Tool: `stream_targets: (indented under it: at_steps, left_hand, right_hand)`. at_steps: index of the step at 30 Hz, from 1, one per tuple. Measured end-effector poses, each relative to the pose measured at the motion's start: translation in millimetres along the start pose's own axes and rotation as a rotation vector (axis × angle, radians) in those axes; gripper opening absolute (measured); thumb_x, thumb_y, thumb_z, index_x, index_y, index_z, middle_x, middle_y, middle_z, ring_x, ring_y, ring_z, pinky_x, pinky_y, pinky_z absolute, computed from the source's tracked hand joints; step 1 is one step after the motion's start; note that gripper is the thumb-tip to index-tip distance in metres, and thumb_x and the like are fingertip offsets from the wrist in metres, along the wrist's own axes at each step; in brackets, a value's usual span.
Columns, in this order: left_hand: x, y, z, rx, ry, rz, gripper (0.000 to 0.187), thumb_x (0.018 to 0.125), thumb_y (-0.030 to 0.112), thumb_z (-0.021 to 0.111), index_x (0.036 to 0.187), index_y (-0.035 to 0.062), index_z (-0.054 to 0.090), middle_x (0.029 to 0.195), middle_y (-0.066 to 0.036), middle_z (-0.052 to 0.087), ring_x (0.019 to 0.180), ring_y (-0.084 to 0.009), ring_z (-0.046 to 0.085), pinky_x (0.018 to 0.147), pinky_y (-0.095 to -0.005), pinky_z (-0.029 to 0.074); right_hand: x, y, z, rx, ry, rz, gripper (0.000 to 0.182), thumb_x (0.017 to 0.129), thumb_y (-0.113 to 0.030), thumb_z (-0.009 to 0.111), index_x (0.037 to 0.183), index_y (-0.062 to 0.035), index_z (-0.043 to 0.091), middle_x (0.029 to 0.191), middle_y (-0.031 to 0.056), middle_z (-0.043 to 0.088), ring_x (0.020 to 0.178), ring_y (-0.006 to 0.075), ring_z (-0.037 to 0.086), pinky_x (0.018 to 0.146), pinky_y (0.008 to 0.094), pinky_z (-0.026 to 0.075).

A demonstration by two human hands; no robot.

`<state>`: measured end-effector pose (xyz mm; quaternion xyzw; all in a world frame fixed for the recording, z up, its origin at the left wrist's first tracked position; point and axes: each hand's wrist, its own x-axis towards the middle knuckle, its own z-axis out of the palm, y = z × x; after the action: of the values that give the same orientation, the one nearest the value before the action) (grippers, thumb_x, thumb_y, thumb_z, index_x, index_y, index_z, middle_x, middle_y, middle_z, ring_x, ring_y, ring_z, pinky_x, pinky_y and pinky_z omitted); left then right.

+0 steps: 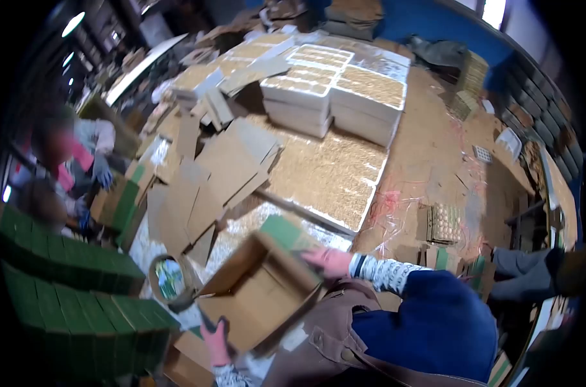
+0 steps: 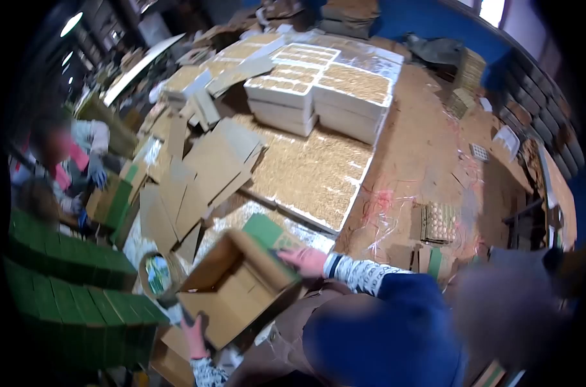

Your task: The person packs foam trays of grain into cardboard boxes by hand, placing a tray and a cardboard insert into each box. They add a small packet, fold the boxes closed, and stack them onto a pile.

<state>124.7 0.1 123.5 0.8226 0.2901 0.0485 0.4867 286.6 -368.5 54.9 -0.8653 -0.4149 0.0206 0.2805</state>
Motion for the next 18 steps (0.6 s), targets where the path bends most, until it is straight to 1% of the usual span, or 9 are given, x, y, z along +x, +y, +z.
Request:
stream_targets:
  at_steps: [1,2,3,5,6,7,10,13,18]
  left_hand:
    - [0.1,-1.6,11.7,-0.025,0.009,-0.016,0.048,0.083,0.011,0.057,0.128,0.0001,0.044,0.112,-0.014,0.054,0.094,-0.0192,0.054,0.08,-0.0304,0.046]
    - [-1.6,14.7,18.7,-0.095,0.002,-0.013,0.047,0.083,0.012,0.057,0.127,-0.0004,0.044,0.111,-0.013,0.055,0.093,-0.0188,0.054,0.078,-0.0304,0.046]
    - [-2.9,31.3,26.0,-0.166,-0.006,-0.01,0.047,0.084,0.012,0.058,0.127,-0.001,0.044,0.109,-0.013,0.055,0.092,-0.0184,0.054,0.077,-0.0303,0.047]
    - [-0.1,7.2,35.6,-0.293,0.094,0.002,0.048,0.084,0.014,0.061,0.126,-0.0011,0.045,0.107,-0.011,0.055,0.09,-0.0174,0.053,0.074,-0.0295,0.047]
    - [6.4,-8.0,32.9,-0.292,0.053,-0.025,0.047,0.085,0.015,0.06,0.126,-0.0012,0.045,0.106,-0.011,0.055,0.091,-0.0176,0.053,0.076,-0.0295,0.046]
    - [11.3,-14.7,30.5,-0.297,0.009,-0.046,0.046,0.085,0.016,0.059,0.126,-0.0014,0.045,0.105,-0.01,0.055,0.092,-0.0178,0.053,0.078,-0.0296,0.046]
    - [-7.0,49.1,33.5,-0.323,0.065,-0.03,0.045,0.086,0.018,0.059,0.125,-0.002,0.046,0.107,-0.01,0.053,0.093,-0.0192,0.052,0.081,-0.0305,0.044]
    - [2.4,13.0,30.9,-0.301,0.054,-0.005,0.046,0.088,0.009,0.054,0.13,-0.0034,0.042,0.114,-0.012,0.055,0.097,-0.0186,0.054,0.084,-0.0288,0.045]
    - [-6.6,49.0,33.2,-0.443,0.078,-0.086,0.045,0.087,0.014,0.057,0.127,-0.0033,0.045,0.113,-0.011,0.054,0.096,-0.018,0.053,0.083,-0.0301,0.045]
  right_hand:
    - [-0.8,30.2,-4.7,-0.1,-0.124,0.056,0.069,0.07,-0.024,0.062,0.131,-0.0021,0.039,0.113,0.0203,0.052,0.099,0.0341,0.054,0.087,0.0386,0.044]
    - [-1.3,46.8,-23.6,-0.148,-0.053,0.481,0.069,0.075,-0.027,0.061,0.134,-0.0025,0.036,0.122,0.0221,0.046,0.106,0.0361,0.049,0.092,0.0397,0.041]
    - [-24.8,72.0,-13.4,-0.306,0.443,0.67,0.07,0.079,-0.034,0.06,0.136,-0.0016,0.033,0.128,0.024,0.041,0.117,0.0356,0.043,0.1,0.0388,0.034]
    - [-41.3,103.4,-36.3,0.03,0.96,1.205,0.084,0.081,-0.044,0.061,0.138,0.0047,0.025,0.141,0.026,0.027,0.131,0.0337,0.029,0.109,0.0369,0.021]
    - [-52.2,126.8,-28.8,0.364,1.04,1.41,0.085,0.081,-0.046,0.062,0.137,0.006,0.025,0.138,0.0238,0.034,0.127,0.0314,0.035,0.105,0.0368,0.028]
    - [-80.1,179.8,7.3,0.986,0.947,1.142,0.084,0.081,-0.038,0.067,0.139,0.0041,0.023,0.131,0.0183,0.043,0.117,0.0264,0.045,0.099,0.0341,0.036]
    - [-38.2,139.0,10.3,1.157,1.177,1.129,0.086,0.074,-0.014,0.074,0.14,-0.0007,0.019,0.124,0.0118,0.049,0.107,0.0205,0.052,0.093,0.0311,0.041]
    - [-47.7,145.4,22.0,0.731,1.201,0.932,0.092,0.067,-0.01,0.077,0.14,-0.002,0.022,0.124,0.0121,0.049,0.107,0.0214,0.051,0.091,0.0315,0.043]
    - [-27.2,68.9,-86.8,0.91,1.197,0.809,0.067,0.068,-0.003,0.076,0.126,-0.0023,0.041,0.11,0.0075,0.058,0.092,0.0162,0.058,0.082,0.0268,0.046]
